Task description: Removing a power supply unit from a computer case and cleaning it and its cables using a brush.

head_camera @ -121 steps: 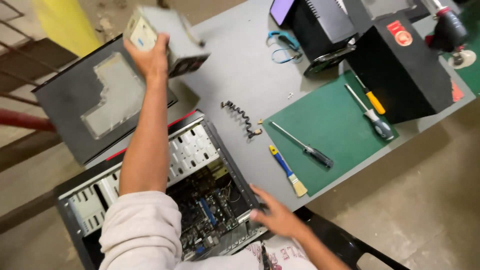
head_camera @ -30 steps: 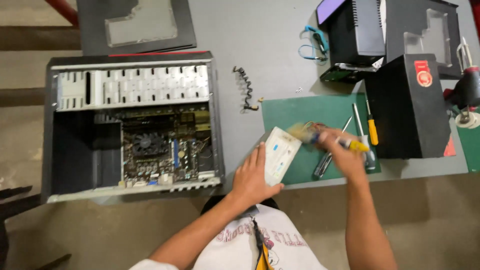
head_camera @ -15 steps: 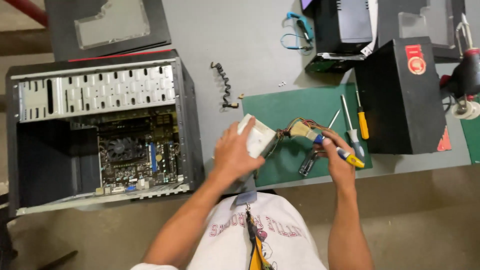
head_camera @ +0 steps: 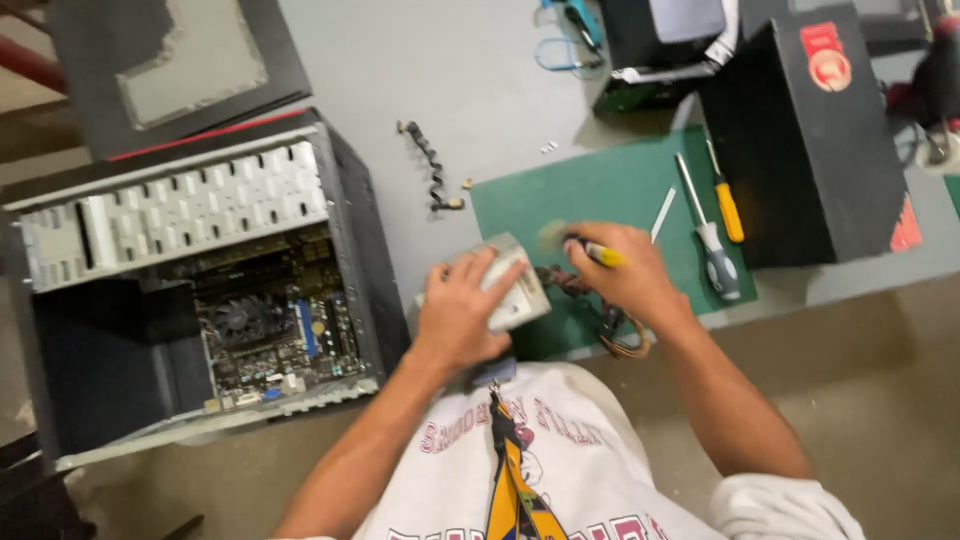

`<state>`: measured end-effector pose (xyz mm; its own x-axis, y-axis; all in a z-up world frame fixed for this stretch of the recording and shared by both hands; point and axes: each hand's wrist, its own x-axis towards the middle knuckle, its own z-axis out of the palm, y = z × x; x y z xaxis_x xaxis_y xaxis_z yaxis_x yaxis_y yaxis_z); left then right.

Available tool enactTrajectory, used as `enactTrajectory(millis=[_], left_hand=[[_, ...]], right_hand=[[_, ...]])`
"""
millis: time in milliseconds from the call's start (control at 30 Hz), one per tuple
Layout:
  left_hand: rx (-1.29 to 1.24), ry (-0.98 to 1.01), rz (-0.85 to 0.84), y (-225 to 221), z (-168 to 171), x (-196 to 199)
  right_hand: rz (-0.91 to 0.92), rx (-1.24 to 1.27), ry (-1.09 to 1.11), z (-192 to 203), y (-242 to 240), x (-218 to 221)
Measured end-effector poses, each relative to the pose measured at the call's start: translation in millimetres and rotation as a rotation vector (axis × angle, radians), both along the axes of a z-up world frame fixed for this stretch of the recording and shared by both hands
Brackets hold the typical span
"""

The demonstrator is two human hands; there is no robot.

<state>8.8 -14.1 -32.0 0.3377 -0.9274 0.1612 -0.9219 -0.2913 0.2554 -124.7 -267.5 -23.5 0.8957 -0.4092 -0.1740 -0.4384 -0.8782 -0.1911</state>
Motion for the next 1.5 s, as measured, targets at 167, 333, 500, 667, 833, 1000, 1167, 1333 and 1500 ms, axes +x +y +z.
enactTrajectory(millis=[167,333,500,667,833,1000,1167,1333,1500], left_hand=[[-0.101,0.001,-0.044,-14,-5,-5],[-0.146,-0.028,-0.023,-14,-9,-3],[-0.151,-0.012,-0.009,-18,-20,-2],[-0.142,-0.021,-0.046,-18,-8,0],[-0.111,-0.012,-0.068,-19,-7,9],[-0.107,-0.01,-0.058,-19,-8,5],[-0.096,0.0,-0.09,-18,-3,6],[-0.117,-0.031,-0.087,-18,-9,2],[-0.118,-0.021,-0.08,-16,-14,-5]], right_hand=[[0.058,0.186,0.448,-45,1,15],[-0.021,0.421,0.16,19,13,30],[-0.033,0.5,0.193,-2,-4,42],[-0.168,0.549,0.082,-6,-12,67],[0.0,0.41,0.371,4,-17,67],[-0.082,0.587,0.247,10,-14,60],[-0.045,0.6,0.022,10,-24,62],[0.055,0.529,0.236,5,-18,73],[0.091,0.494,0.21,-34,-37,74]])
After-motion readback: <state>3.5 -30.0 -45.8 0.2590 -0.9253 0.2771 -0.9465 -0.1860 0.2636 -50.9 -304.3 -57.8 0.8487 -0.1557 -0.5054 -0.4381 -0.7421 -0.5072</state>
